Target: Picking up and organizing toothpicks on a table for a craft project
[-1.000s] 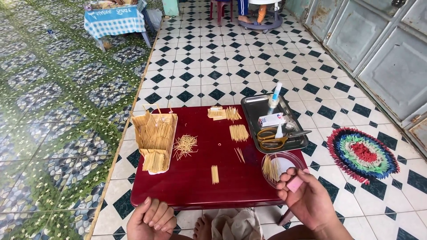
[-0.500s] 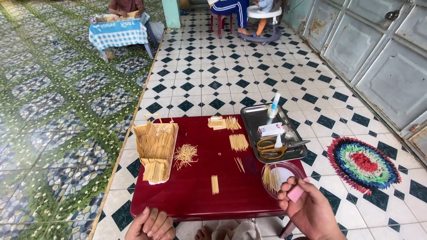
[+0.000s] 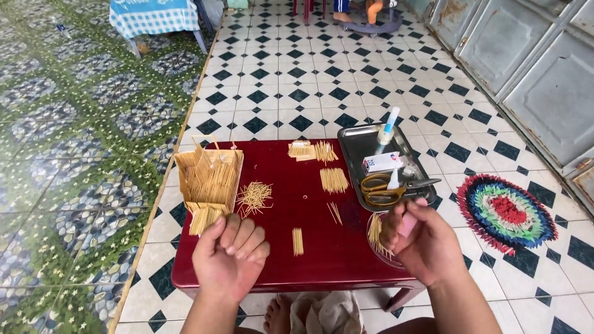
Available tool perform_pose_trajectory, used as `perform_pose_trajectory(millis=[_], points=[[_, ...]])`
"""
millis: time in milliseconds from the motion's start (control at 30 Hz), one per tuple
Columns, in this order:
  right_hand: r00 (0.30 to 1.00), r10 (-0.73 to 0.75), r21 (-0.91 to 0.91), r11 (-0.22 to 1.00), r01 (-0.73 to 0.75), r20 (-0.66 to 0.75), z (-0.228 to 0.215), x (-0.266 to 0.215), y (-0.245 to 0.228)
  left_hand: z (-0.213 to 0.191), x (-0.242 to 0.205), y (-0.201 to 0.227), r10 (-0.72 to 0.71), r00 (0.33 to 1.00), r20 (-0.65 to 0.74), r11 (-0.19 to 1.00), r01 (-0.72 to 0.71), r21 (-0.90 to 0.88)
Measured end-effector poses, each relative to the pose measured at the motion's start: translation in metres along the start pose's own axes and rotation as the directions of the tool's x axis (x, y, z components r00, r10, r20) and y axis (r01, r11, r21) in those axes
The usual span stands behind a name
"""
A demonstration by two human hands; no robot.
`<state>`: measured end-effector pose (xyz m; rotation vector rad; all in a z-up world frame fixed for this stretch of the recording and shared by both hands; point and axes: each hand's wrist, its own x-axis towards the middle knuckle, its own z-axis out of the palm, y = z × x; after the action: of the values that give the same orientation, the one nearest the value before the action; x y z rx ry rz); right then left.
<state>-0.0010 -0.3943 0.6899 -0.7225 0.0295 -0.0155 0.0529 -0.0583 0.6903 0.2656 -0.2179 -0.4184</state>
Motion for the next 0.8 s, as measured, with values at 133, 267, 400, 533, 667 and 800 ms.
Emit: perform_pose_trajectory(millis=[133, 267, 400, 533, 667, 800], points=[[0.986, -0.065, -0.194, 0.976, 0.095, 0.154, 0.02, 0.022, -0.015, 0.013, 0.032, -0.008, 0.051, 0.997, 0.064, 0.998, -0.052, 0.018], [0.943, -0.334, -0.36, 0.88, 0.31, -0.003, 0.022, 0.026, -0.019, -0.011, 0.043, -0.001, 0.132, 0.986, 0.102, 0.978, -0.147, 0.149], [0.912, -0.41, -0.454, 0.812, 0.366, 0.001, -0.022, 0.021, -0.015, -0.061, 0.041, -0.004, 0.204, 0.979, -0.013, 0.923, -0.188, 0.336], [0.872, -0.462, -0.414, 0.833, 0.366, -0.159, -0.045, 0.021, -0.003, -0.085, 0.035, -0.026, 0.239, 0.969, -0.057, 0.85, -0.181, 0.494], [0.879, -0.431, -0.442, 0.842, 0.31, -0.205, -0.052, 0.039, 0.011, -0.076, 0.028, -0.03, 0.241, 0.97, -0.011, 0.786, -0.189, 0.588], [0.883, -0.411, -0.489, 0.832, 0.262, -0.227, -0.048, 0.039, 0.025, -0.077, 0.023, -0.029, 0.225, 0.974, -0.014, 0.803, -0.177, 0.569]])
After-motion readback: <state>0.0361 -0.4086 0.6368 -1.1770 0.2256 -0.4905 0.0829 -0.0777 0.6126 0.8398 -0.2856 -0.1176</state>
